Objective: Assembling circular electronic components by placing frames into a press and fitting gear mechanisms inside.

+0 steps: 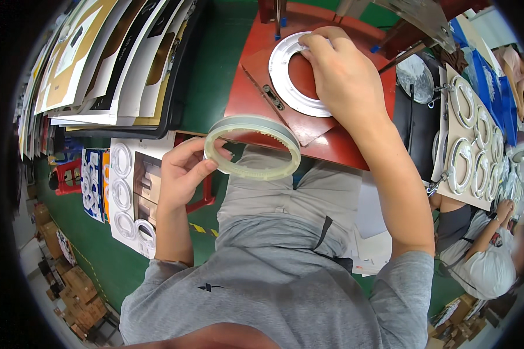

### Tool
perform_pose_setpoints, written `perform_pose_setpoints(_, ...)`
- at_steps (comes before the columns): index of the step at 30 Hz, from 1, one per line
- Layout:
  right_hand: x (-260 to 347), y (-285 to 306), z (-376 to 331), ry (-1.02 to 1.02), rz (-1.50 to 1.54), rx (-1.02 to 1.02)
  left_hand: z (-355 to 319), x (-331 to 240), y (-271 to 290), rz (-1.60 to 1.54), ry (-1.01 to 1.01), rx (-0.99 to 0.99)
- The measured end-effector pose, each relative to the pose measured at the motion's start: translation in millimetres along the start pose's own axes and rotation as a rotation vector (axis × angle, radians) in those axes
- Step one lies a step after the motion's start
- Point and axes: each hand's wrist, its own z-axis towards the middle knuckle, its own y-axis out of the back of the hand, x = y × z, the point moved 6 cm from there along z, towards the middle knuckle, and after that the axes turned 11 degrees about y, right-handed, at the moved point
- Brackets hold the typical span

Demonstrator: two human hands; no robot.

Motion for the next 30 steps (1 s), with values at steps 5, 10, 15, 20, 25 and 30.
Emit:
perform_pose_setpoints(5,-2,-6,1,0.001,-0.042,0.065,4,1,-4,-0.013,0.007,0.007)
perform_pose_setpoints(10,-5,-5,0,-0.040,0.021,0.041,8,4,-8,-0.021,0.006,0.010)
perform_pose_setpoints(15,-8,-8,-1,-0.055,0.027,0.027,9,0,-13,0.033,0.024,0.002)
perform_pose_setpoints(20,-10,-8,1,-0.026,0.065,-0.005,11,-2,-14,0.033,0.003,0.016)
perform_pose_setpoints(25,-9,-12,0,-0.042,0.019,0.007,11,1,-13,0.025,-0.004,0.017)
perform_pose_setpoints(30,-9,-12,0,-0.060,0.010,-0.006,11,0,-13,0.023,0.000,0.014)
